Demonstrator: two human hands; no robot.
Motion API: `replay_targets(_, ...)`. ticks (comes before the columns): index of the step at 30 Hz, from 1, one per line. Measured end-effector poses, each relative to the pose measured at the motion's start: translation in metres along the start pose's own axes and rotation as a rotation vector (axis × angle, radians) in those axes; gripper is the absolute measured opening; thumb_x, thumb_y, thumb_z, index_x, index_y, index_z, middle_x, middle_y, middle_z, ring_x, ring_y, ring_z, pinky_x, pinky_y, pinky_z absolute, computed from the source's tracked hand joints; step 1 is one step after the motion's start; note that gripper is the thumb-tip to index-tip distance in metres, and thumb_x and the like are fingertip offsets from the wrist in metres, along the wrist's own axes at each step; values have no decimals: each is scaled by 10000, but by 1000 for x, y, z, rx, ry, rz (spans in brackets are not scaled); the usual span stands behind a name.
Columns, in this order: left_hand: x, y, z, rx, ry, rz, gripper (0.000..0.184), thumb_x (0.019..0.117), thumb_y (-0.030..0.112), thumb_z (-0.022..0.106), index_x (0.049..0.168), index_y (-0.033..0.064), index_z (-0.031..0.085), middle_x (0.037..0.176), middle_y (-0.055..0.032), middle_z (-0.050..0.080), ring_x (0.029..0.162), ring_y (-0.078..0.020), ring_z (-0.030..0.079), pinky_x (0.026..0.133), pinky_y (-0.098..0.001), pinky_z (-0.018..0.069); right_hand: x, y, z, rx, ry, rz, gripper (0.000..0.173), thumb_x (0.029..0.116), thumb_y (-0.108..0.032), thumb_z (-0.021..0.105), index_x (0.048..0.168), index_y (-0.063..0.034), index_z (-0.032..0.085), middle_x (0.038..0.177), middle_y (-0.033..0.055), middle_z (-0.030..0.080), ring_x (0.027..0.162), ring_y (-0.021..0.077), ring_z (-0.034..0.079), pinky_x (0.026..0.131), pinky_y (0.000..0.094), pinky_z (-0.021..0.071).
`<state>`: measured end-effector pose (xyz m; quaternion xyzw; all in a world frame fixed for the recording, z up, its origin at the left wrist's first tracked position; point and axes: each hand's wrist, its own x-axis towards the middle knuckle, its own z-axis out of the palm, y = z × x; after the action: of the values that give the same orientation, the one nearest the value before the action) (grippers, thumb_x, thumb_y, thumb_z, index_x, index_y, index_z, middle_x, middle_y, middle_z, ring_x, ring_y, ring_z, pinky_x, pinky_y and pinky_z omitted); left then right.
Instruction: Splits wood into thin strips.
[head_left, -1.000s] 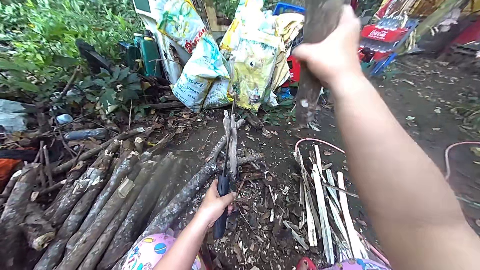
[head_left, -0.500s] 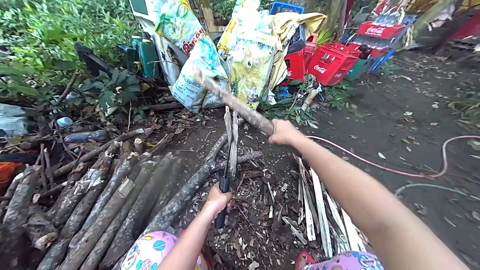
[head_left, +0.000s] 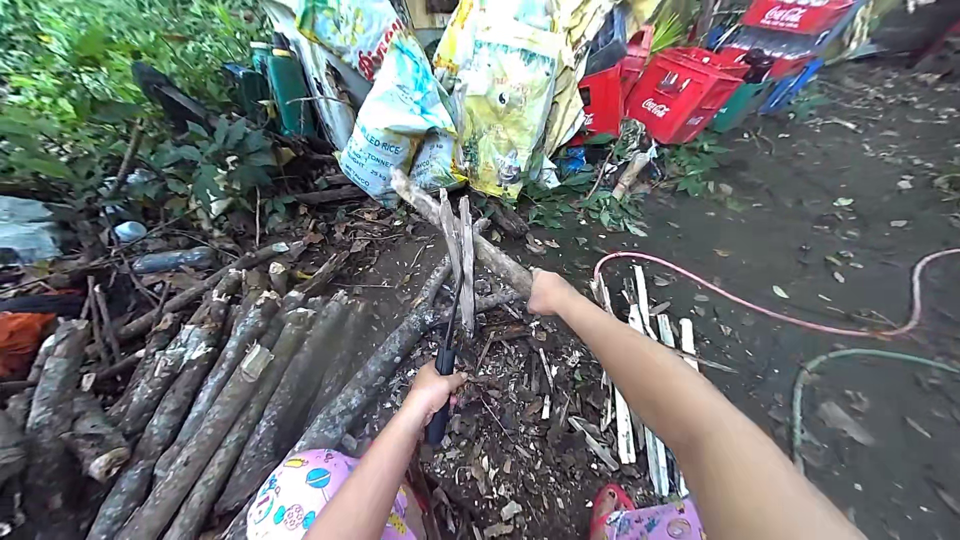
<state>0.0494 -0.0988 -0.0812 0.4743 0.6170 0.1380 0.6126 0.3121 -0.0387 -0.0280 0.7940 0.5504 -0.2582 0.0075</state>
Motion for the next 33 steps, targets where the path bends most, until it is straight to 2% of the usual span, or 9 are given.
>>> replay_targets(6,19,-19,3,68,33,-42,431,949,28,670,1332,-27,481,847,-93,577,606,-143,588,606,-298,549,-18,-8,-9,188,8,-15,584,845,-172,816,1334,18,560,1238,279,636,1192,431,612,979,635,476)
replay_targets(11,17,-30,8,144,-5,-43,415,930,19,676,1310,-29,516,890,-109,592,650,-162,597,645,-324,549,-45,-7,-96,382,440,-213,638,749,-154,875,1289,27,587,1116,284,663,1052,456,650,881,691,504)
replay_targets(14,17,-33,13,174,-20,-29,414,926,37,687,1306,-20,532,885,-109,599,647,-158,597,641,-325,544,-73,-24,-152,569,760,-331,751,724,-103,842,1381,27,503,1205,240,645,1100,355,657,926,573,536)
replay_targets(17,20,-35,13,206,-27,-20,428,920,45,692,1315,-15,538,911,-119,610,660,-164,607,657,-334,551,-62,-24,-145,684,962,-421,824,671,-98,800,1415,16,464,1219,166,655,1074,218,681,903,418,581)
replay_targets(19,22,-37,11,214,-25,-12,411,914,46,701,1291,-15,548,896,-111,612,648,-158,608,650,-327,553,-46,-4,-79,557,737,-291,828,694,-72,835,1417,57,451,1180,243,650,1057,333,676,894,531,570)
replay_targets(21,25,-38,11,233,-26,-36,412,913,58,704,1292,-10,557,897,-114,620,665,-169,612,661,-341,553,-17,24,1,236,317,-82,770,740,-88,845,1391,63,462,1189,314,633,1102,470,645,904,662,524)
replay_targets(24,35,-48,13,308,-28,-100,429,936,96,695,1327,3,547,959,-139,627,737,-201,626,718,-380,555,4,35,46,17,-84,89,711,851,-172,780,1453,10,448,1328,280,605,1242,447,603,989,640,491)
replay_targets(29,43,-59,16,305,-7,-108,424,931,83,694,1317,-13,545,952,-140,632,729,-199,629,720,-377,557,-11,38,31,238,-22,32,606,832,-168,815,1343,26,555,1237,277,640,1180,433,619,982,636,479)
replay_targets(33,45,-63,7,259,-10,-116,459,925,66,699,1339,-22,522,995,-150,627,747,-198,633,736,-373,560,-28,39,-38,470,374,-132,608,732,-124,872,1251,39,600,1065,284,669,1006,454,661,856,681,516)
